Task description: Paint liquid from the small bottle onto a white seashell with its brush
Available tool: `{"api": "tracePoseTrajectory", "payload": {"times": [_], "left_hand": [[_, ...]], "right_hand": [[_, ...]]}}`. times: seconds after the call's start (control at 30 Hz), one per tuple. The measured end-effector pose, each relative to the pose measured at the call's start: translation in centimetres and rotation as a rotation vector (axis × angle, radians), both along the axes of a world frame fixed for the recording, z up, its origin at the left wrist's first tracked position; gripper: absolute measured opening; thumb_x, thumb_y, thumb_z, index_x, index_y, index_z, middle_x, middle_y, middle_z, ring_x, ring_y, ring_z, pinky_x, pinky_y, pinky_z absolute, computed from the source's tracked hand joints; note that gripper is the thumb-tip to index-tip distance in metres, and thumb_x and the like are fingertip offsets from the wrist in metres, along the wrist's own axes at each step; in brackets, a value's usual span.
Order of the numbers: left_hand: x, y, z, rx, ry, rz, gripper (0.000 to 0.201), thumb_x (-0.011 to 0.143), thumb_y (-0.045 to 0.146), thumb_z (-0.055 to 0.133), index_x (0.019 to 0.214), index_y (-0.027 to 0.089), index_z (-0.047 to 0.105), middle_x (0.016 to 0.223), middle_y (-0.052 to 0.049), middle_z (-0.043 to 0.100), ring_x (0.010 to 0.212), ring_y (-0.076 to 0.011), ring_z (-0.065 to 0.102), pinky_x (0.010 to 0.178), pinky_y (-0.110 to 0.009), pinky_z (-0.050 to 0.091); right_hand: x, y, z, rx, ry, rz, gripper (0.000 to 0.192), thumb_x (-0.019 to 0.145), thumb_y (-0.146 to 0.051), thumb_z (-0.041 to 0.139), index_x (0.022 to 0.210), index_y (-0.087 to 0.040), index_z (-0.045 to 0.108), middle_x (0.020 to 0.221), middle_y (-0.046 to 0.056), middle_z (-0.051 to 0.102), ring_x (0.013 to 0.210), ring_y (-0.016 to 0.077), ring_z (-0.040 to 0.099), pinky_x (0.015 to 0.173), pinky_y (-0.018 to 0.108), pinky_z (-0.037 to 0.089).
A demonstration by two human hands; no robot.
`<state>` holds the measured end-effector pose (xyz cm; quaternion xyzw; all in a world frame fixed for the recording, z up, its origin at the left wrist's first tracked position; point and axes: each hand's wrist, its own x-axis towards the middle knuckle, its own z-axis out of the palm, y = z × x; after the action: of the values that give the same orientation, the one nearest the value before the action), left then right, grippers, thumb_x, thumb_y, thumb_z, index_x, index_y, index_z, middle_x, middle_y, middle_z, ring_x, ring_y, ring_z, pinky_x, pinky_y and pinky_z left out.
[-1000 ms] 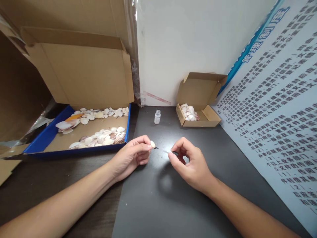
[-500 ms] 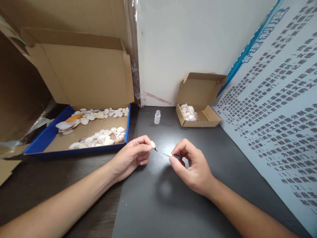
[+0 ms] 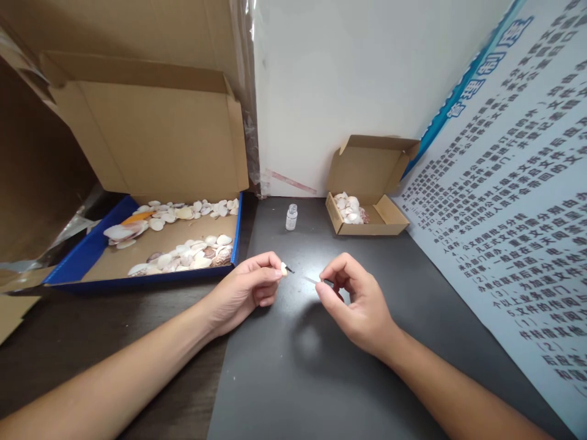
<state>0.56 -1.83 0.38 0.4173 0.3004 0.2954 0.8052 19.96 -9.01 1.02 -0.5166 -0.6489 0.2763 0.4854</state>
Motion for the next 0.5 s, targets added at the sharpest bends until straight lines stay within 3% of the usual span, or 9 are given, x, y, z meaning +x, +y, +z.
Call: {"api": "tracePoseTrajectory", "payload": {"times": [0.5], "left_hand": [[-0.04, -0.2, 0.24, -0.009, 0.004, -0.025, 0.013, 0.078, 0.019, 0.062, 0.07, 0.017, 0.052, 0.058, 0.007, 0.028, 0.051, -0.0079, 0.023, 0.049, -0.021, 0.023]], "right_hand": [[0.03, -0.06, 0.08, -0.036, -0.018, -0.014, 0.01, 0.085, -0.022, 0.061, 0.084, -0.023, 0.051, 0.062, -0.007, 0.045, 0.051, 0.0104, 0.042, 0.048, 0.023, 0.036]]}}
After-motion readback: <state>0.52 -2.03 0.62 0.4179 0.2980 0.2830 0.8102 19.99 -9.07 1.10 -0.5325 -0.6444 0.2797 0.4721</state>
